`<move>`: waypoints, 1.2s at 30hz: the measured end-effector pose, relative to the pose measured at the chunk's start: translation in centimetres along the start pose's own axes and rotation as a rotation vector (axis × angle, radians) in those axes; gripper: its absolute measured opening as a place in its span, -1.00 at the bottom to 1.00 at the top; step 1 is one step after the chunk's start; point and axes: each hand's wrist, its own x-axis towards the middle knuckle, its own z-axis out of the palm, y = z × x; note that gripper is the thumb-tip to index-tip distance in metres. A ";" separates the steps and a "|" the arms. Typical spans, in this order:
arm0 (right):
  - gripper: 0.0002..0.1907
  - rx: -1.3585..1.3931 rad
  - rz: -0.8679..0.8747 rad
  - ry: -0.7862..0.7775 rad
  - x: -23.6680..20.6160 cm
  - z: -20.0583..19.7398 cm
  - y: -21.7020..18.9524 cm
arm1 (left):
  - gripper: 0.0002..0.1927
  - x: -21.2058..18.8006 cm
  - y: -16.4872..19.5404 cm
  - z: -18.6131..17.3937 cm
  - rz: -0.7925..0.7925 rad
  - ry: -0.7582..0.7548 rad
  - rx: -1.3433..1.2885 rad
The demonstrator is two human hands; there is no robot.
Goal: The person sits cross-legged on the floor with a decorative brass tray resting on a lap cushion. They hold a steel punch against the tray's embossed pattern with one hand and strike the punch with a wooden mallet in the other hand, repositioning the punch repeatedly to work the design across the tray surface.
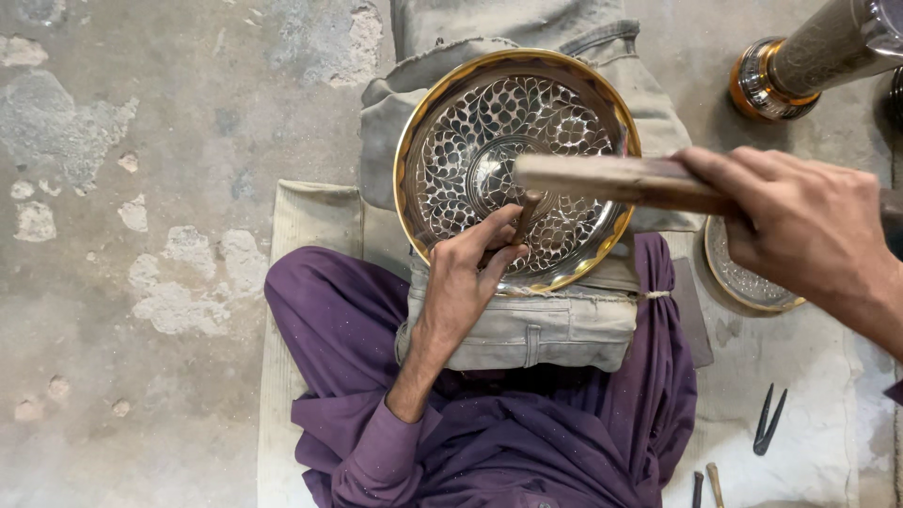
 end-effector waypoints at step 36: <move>-0.21 0.212 0.101 -0.009 0.2 -0.6 -0.6 | -0.51 0.1 0.2 -0.6 -0.011 -0.020 -0.031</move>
